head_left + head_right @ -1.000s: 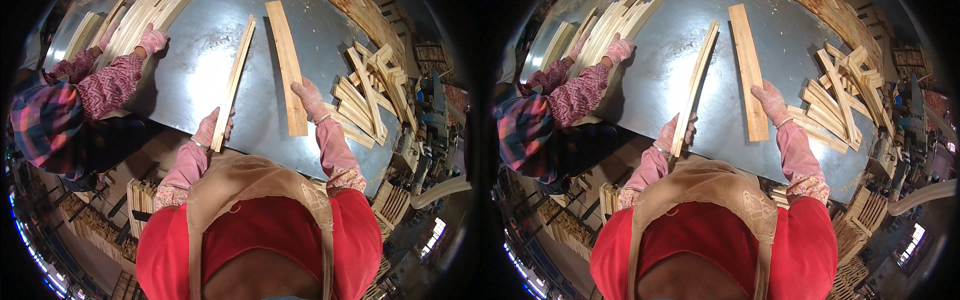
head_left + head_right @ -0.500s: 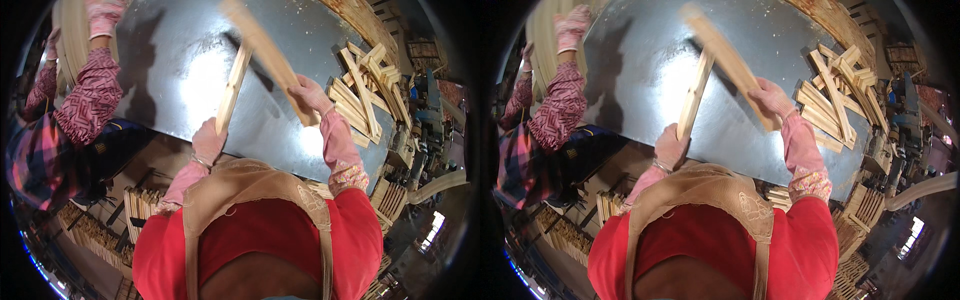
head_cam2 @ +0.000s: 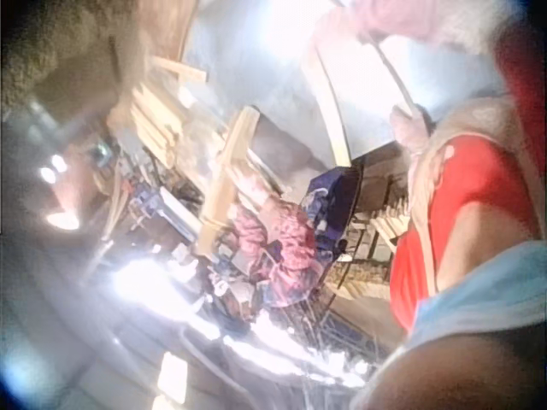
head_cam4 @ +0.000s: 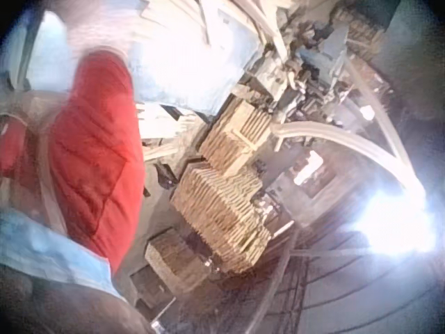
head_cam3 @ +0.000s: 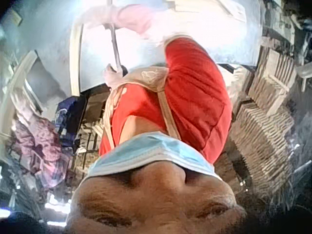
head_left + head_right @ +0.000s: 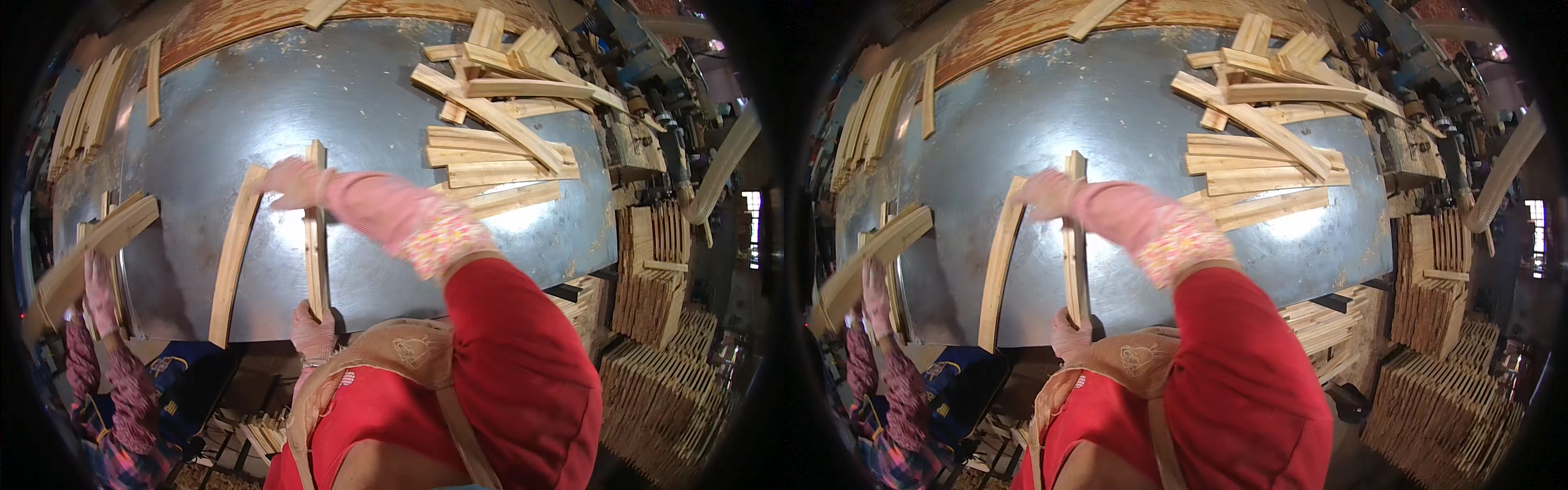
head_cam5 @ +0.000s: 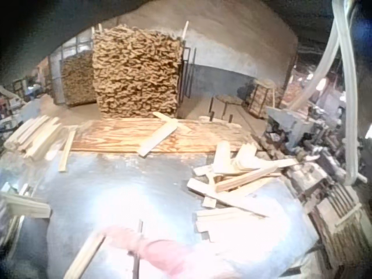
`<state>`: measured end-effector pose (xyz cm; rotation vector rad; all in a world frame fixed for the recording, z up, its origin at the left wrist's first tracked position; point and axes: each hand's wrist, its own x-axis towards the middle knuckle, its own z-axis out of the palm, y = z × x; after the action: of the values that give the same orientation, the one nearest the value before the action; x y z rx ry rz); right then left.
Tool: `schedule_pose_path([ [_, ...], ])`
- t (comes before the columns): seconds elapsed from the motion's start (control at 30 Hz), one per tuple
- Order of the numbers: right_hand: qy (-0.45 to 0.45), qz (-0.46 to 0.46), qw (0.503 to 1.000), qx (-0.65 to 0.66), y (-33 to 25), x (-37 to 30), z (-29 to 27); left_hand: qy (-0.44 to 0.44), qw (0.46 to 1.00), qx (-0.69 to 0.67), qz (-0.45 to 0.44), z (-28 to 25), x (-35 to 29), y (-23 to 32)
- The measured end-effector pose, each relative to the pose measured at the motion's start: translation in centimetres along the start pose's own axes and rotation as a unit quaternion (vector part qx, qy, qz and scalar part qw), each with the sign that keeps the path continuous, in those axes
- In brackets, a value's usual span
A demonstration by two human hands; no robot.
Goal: The person sorts and stacks thin wooden slats on a large metal table. They pick up individual pieces from a disorganized pile, align them, and place them into a neat stack.
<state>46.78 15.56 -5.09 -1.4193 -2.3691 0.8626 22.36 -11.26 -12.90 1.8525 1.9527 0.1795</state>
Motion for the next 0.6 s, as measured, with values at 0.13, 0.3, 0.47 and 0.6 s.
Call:
schedule_pose_path([
  [0.13, 0.113, 0.325, 0.939, -0.015, 12.1, -15.7, -8.4, 0.014, 1.000, 0.011, 0.018, 1.4, -0.4, 0.0],
  [0.3, 0.224, 0.430, 0.827, -0.283, 28.2, -35.4, -8.7, 0.001, 0.999, 0.043, 0.023, 2.3, 1.3, 3.0],
  [0.47, 0.097, 0.509, 0.826, -0.223, 27.4, -34.2, -11.9, 0.071, 0.992, 0.067, 0.076, 0.8, 2.2, 8.0],
  [0.6, 0.110, 0.522, 0.843, 0.067, 18.6, -30.0, -11.0, -0.024, 0.972, -0.181, 0.148, 0.4, 3.5, 14.6],
])
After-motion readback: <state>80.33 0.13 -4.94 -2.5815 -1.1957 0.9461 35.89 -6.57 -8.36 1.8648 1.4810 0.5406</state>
